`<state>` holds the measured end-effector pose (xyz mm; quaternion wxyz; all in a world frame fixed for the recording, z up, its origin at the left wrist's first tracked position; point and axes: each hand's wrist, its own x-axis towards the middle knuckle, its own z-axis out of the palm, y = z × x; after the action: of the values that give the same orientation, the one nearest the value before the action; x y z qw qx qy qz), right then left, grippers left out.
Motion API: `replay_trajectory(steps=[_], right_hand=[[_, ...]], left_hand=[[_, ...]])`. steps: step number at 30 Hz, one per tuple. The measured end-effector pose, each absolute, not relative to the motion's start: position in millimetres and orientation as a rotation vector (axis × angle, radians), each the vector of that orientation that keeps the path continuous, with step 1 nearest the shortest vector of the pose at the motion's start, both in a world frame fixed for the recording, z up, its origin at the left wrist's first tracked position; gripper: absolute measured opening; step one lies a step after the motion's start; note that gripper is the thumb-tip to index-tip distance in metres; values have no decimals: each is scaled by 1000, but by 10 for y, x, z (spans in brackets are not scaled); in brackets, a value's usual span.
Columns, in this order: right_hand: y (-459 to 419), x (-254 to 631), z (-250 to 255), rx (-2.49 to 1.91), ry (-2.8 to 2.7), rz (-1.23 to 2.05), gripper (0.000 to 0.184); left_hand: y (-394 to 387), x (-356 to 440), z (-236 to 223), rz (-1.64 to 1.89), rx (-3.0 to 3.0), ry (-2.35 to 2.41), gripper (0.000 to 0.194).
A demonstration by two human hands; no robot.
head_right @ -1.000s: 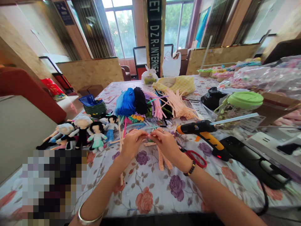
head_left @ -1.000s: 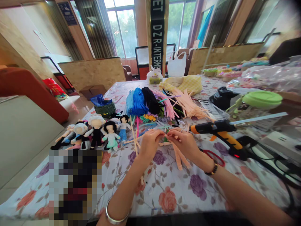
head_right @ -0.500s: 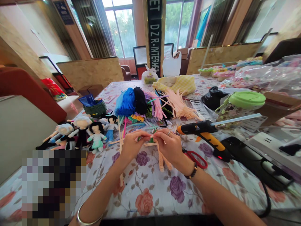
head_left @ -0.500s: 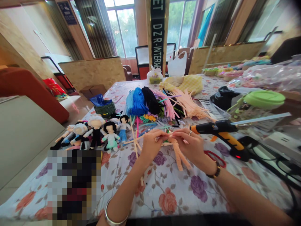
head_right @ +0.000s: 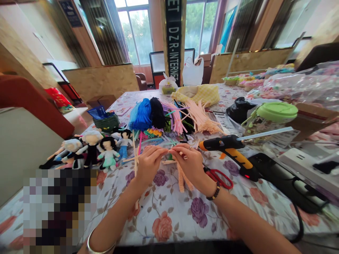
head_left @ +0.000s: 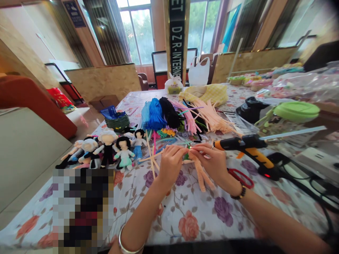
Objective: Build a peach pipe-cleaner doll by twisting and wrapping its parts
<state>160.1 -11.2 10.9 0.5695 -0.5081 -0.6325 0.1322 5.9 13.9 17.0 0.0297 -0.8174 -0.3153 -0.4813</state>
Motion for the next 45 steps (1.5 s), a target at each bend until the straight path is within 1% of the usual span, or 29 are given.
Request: replay_trajectory(steps=[4, 11, 14, 26, 32, 38, 45], right_hand=[[-100, 1603, 114, -1182, -1416, 462, 21], [-52, 1656, 105, -1175, -1437, 716, 18], [-57, 1656, 113, -1179, -1451, 746, 17], [-67, 1636, 111, -1113, -1399, 882, 24], [-73, 1628, 127, -1093, -1361, 945, 23], [-81, 1631, 141, -1074, -1365, 1004, 21], [-83, 1623, 145, -1087, -1340, 1016, 24]], left_hand=[[112, 52, 169, -1383, -2421, -805, 19], [114, 36, 183, -1329, -2393, -737, 20], [116, 32, 177, -1314, -2391, -730, 20], [94, 26, 180, -1340, -2388, -693, 20], [89, 22, 192, -1367, -2368, -654, 16], [96, 25, 191, -1363, -2361, -655, 17], [93, 17, 191, -1383, -2366, -637, 18]])
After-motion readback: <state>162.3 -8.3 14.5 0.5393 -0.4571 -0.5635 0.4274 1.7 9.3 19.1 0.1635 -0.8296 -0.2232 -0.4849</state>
